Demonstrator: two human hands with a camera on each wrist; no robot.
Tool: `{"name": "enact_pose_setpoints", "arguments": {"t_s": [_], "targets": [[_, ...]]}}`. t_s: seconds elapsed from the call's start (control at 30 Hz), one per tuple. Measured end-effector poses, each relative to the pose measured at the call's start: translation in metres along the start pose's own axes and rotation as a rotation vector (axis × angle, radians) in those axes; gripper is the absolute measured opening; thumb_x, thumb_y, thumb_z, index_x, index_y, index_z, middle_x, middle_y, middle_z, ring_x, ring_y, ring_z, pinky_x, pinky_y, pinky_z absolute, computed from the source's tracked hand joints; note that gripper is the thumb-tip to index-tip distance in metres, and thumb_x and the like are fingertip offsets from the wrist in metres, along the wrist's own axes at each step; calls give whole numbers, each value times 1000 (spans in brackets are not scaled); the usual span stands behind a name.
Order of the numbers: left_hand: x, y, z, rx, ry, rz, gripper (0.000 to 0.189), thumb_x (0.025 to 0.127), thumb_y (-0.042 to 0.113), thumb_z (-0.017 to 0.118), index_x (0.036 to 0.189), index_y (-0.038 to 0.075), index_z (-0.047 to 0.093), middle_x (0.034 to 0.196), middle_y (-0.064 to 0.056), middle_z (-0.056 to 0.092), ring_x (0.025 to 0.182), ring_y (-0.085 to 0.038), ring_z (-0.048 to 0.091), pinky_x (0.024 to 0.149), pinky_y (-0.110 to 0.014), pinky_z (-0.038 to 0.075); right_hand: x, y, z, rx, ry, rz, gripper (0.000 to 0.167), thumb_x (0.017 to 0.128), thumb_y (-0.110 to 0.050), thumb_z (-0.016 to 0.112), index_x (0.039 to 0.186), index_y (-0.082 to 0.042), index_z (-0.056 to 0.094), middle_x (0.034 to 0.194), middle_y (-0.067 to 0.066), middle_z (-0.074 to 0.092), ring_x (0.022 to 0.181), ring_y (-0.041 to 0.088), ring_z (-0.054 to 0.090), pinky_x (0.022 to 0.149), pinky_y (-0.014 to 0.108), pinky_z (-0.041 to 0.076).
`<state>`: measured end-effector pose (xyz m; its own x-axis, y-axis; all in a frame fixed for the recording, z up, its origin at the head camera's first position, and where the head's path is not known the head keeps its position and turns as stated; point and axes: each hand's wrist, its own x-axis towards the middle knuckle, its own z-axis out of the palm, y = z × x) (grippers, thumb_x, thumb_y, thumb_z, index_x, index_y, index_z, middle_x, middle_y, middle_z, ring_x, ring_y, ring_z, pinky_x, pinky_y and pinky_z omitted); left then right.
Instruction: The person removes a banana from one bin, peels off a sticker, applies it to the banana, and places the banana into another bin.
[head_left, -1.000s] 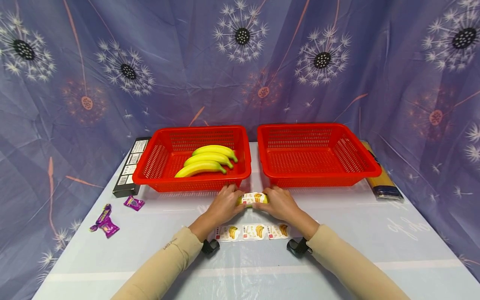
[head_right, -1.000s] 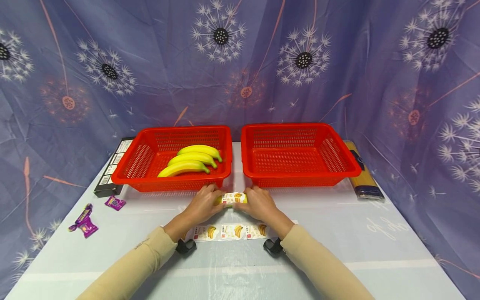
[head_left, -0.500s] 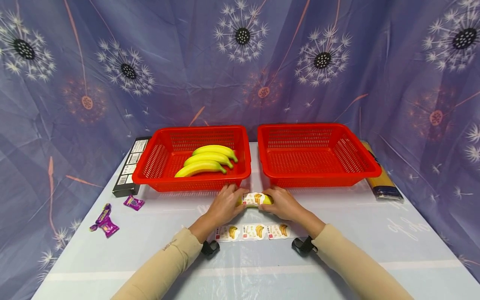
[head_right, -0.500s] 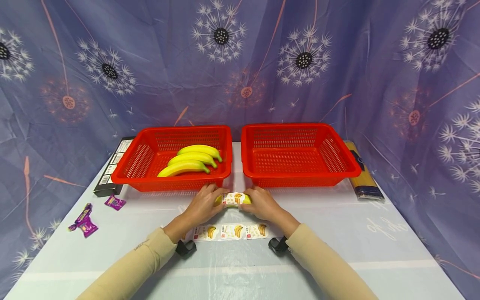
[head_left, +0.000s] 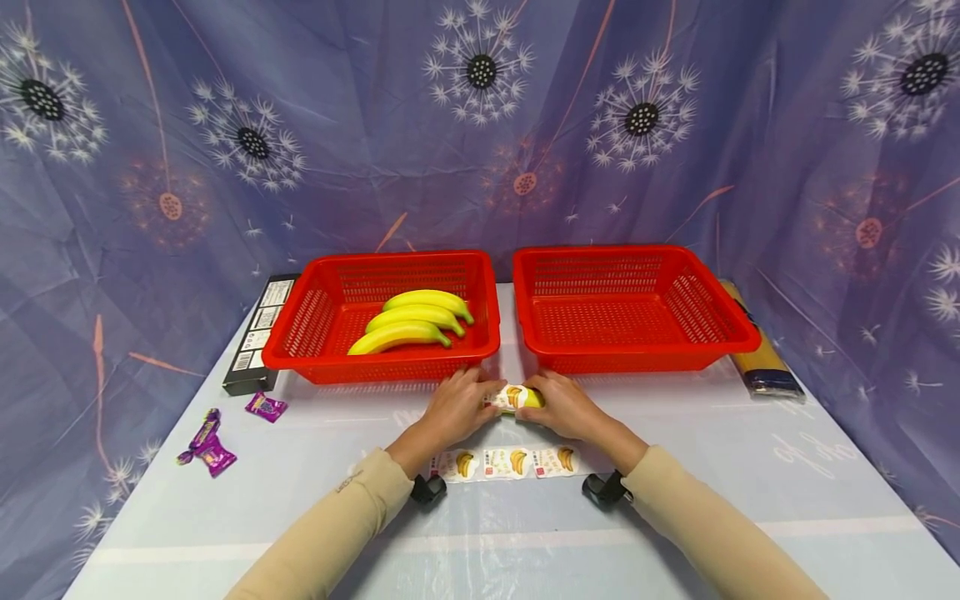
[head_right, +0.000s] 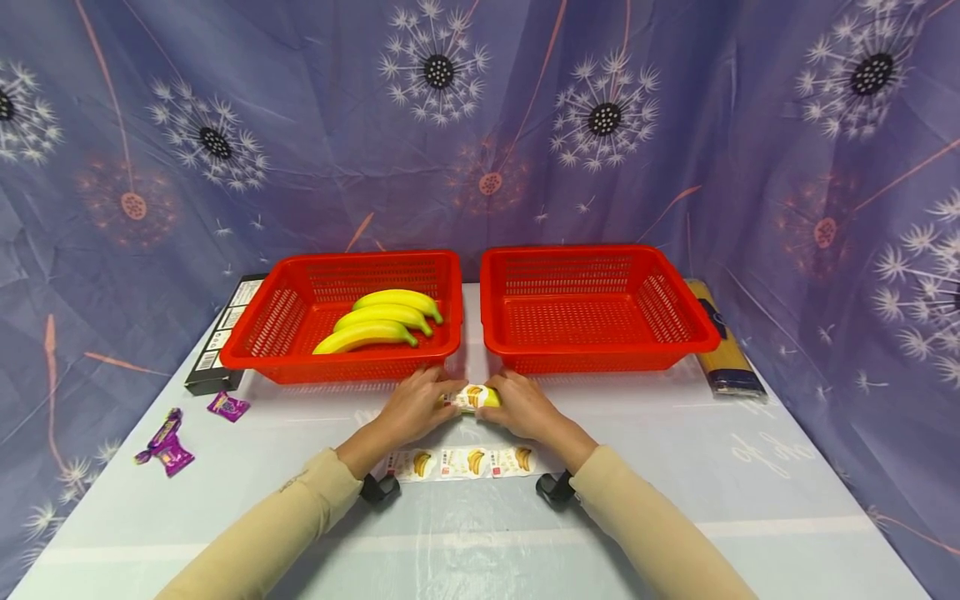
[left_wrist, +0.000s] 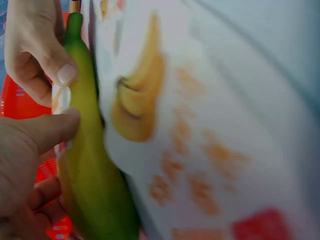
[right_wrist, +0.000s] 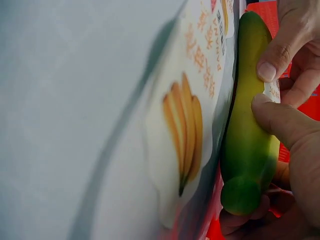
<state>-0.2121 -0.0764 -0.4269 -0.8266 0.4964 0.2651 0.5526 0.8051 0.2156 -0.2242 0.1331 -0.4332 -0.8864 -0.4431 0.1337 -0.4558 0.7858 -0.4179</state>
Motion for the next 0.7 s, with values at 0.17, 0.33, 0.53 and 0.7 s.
{"name": "enact_pose_setpoints", "arguments": {"t_s": [0.17,0.33,0.53,0.7], "targets": [[-2,-4,0,-57,-7,-19,43,84,30,69,118,5,65,116,-14,63,107,-32,58,94,-46,45,1,-1,-1,5,-13,14,44,77,-37,75,107,-5,66,95,4,62,82,15,54,73,32,43],[-4,-8,-3,-102,-43,-20,46,85,30,69,126,13,61,119,-15,63,109,-31,59,95,-48,44,2,-2,-1,18,-23,27,44,77,-38,75,107,-6,66,94,4,62,81,15,53,73,31,42],[-5,-9,-5,-117,-49,-23,44,84,30,69,125,15,62,121,-14,63,110,-30,60,95,-47,46,2,-3,0,14,-27,41,45,77,-38,74,108,-7,66,95,2,62,83,15,53,76,35,42],[-9,-10,-9,-160,-40,-62,42,83,26,71,119,6,65,120,-15,65,112,-33,60,96,-47,45,1,-3,1,28,-36,61,46,78,-39,74,109,-7,66,97,2,62,87,17,54,83,41,42]]}}
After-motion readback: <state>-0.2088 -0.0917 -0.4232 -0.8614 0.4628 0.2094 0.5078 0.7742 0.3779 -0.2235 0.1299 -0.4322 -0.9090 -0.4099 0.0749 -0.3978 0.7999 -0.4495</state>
